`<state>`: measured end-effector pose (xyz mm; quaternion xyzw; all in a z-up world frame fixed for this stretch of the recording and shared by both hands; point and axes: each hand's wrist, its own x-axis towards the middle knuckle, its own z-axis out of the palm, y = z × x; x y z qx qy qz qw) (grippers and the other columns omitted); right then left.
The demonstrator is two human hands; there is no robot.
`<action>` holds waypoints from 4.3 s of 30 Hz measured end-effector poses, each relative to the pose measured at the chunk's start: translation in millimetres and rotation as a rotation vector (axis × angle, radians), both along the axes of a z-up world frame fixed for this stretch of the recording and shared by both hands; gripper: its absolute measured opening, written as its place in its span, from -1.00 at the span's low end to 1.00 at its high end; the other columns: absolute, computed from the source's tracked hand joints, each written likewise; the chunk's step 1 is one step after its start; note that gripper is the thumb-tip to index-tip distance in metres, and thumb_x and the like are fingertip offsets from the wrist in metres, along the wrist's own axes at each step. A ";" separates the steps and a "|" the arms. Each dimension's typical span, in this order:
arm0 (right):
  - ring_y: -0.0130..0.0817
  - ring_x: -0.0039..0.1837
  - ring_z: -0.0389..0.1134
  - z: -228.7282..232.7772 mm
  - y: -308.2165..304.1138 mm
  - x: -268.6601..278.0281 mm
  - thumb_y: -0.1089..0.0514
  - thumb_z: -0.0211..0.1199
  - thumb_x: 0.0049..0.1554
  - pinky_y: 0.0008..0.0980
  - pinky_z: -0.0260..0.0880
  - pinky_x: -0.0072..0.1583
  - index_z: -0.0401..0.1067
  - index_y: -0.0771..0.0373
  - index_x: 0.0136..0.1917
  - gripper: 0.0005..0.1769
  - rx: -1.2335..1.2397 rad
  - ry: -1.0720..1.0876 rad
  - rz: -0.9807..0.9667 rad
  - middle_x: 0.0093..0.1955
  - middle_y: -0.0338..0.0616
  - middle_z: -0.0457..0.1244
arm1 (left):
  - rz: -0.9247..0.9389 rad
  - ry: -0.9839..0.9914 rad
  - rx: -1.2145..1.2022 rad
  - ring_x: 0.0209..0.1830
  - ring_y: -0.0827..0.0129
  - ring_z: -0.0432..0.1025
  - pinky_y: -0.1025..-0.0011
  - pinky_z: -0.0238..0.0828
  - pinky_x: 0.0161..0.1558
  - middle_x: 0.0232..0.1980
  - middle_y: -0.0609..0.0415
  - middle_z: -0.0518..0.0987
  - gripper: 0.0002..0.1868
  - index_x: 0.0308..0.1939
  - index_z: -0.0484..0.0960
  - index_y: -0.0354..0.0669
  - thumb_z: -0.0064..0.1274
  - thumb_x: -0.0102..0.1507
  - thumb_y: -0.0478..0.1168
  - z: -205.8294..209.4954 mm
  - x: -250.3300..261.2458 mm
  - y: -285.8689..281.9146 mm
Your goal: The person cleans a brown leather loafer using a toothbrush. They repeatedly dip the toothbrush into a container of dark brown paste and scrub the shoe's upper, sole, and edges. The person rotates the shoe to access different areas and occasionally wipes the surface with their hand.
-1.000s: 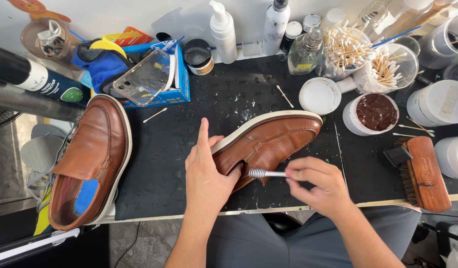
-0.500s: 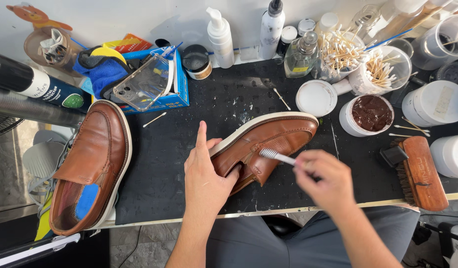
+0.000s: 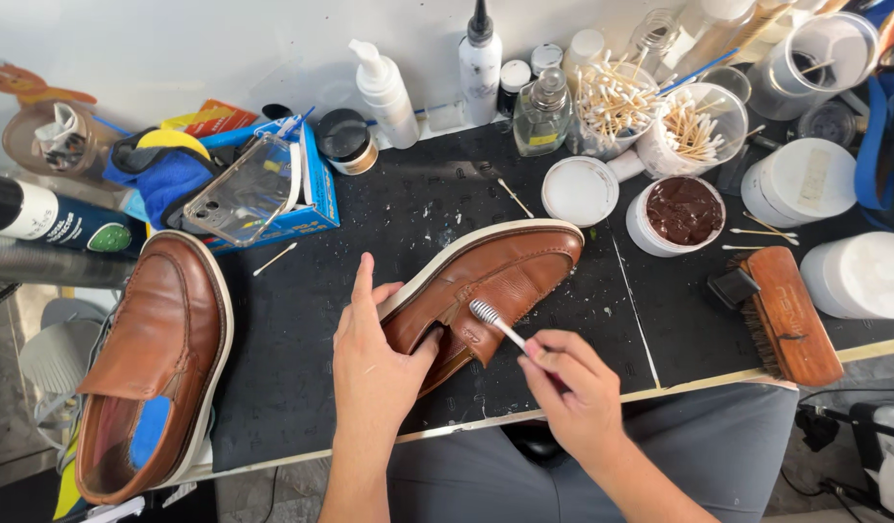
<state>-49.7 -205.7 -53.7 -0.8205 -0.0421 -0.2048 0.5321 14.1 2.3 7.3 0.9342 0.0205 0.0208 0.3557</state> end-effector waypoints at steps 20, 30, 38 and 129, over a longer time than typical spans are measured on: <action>-0.25 -0.08 0.43 14.8 -67.9 21.7 0.34 0.43 0.02 -0.34 0.44 -0.06 0.53 0.30 -0.17 -0.90 -0.539 -0.056 -0.168 -0.03 -0.15 0.38 | -0.030 0.339 -0.017 0.15 0.13 0.54 0.26 0.45 0.14 0.15 0.03 0.63 0.23 0.57 0.04 0.02 0.45 -0.09 -0.17 15.4 21.9 18.0; -0.28 -0.09 0.44 21.1 -41.3 20.3 0.35 0.42 -0.01 -0.37 0.45 -0.08 0.52 0.28 -0.22 -0.90 -0.467 -0.066 -0.073 -0.04 -0.17 0.39 | -0.002 0.197 -0.037 0.18 0.10 0.49 0.22 0.41 0.17 0.15 0.00 0.62 0.25 0.55 -0.02 -0.05 0.44 -0.09 -0.20 10.6 1.1 10.2; -0.31 -0.09 0.43 13.4 -41.8 27.8 0.37 0.44 0.00 -0.39 0.45 -0.07 0.50 0.30 -0.22 -0.88 -0.476 -0.143 -0.032 -0.04 -0.16 0.39 | -0.028 0.221 0.065 0.16 0.10 0.48 0.20 0.36 0.18 0.14 0.00 0.61 0.29 0.58 -0.02 -0.07 0.47 -0.10 -0.20 9.6 5.1 8.6; -0.63 -0.32 0.26 6.9 -62.9 -9.4 0.35 0.32 0.11 -0.61 0.19 -0.28 0.54 0.36 0.06 -0.79 0.050 0.436 -0.015 -0.25 -0.16 0.41 | 0.050 0.341 0.067 0.19 0.11 0.42 0.18 0.36 0.17 0.13 -0.02 0.57 0.31 0.60 -0.06 -0.09 0.46 -0.08 -0.14 5.0 -7.2 -8.0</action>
